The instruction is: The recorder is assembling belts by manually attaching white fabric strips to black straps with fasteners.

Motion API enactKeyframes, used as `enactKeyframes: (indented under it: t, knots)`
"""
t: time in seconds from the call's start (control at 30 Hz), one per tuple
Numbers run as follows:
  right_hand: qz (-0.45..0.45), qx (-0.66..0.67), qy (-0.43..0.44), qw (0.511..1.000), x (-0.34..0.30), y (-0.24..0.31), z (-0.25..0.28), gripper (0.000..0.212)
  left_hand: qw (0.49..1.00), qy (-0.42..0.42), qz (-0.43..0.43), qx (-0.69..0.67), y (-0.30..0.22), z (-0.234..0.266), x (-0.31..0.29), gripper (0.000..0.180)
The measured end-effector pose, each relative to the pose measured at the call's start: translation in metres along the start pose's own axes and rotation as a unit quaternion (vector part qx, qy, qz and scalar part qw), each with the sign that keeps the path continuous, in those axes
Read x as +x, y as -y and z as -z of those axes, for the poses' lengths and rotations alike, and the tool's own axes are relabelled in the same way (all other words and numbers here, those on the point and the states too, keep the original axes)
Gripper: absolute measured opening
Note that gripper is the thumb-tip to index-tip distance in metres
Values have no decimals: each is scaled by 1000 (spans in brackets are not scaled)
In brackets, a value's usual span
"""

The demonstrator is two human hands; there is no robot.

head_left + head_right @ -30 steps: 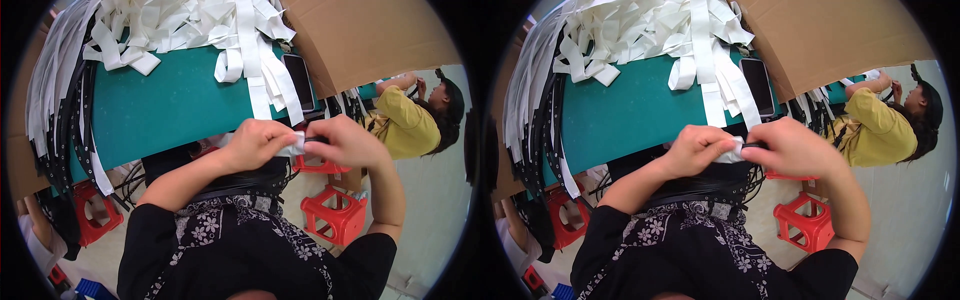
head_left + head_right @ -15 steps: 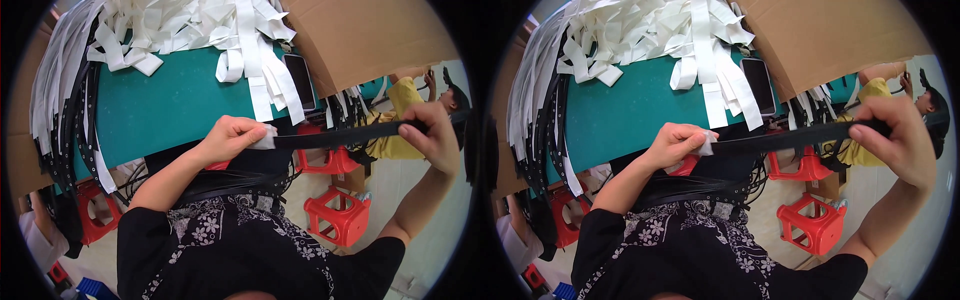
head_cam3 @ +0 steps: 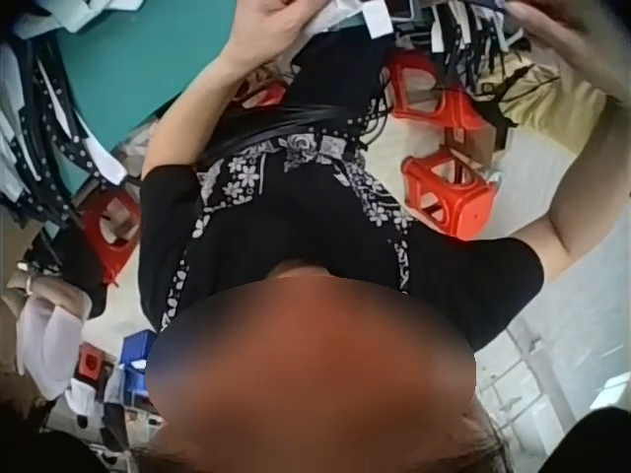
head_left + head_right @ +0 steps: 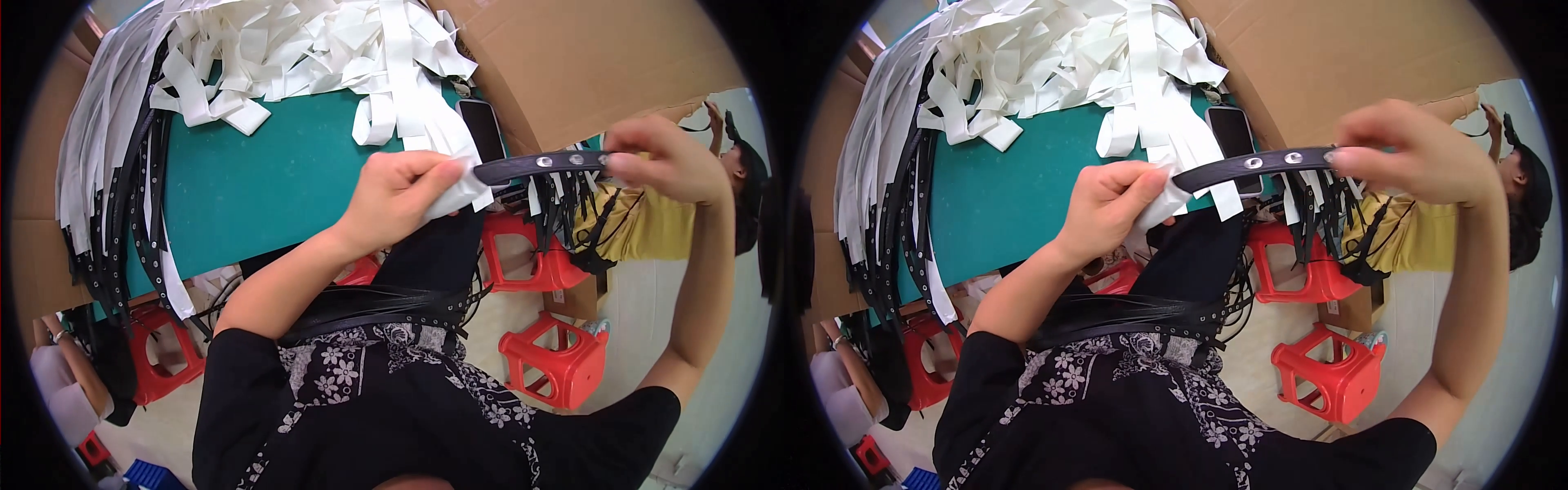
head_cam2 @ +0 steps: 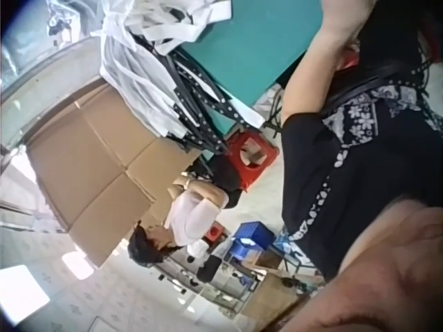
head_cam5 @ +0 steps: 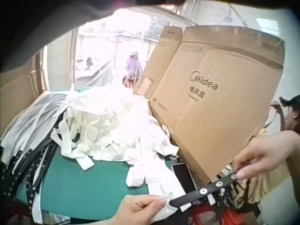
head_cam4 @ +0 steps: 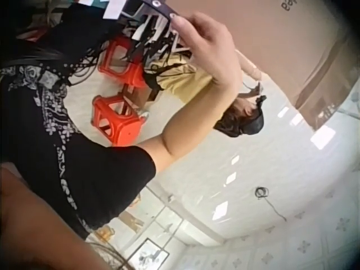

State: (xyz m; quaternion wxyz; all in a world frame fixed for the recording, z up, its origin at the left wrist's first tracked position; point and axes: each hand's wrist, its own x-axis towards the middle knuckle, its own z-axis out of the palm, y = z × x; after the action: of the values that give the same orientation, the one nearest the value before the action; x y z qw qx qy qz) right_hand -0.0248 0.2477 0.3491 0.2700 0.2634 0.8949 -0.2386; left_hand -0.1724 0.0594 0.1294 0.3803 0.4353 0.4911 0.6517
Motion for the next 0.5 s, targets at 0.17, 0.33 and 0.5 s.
enactKeyframes:
  t: [0.17, 0.33, 0.5]
  knots:
    - [12, -47, -151, 987, -43, 0, 17, 15, 1000, 12, 7, -4, 7, -3, -5, 28]
    - [279, -346, -203, 872, 17, 60, -23, 11, 996, -43, -64, -39, -15, -21, 2, 27]
    - [247, -305, -214, 894, 36, 85, -42, 29, 988, -98, -73, -94, -30, -22, 9, 31]
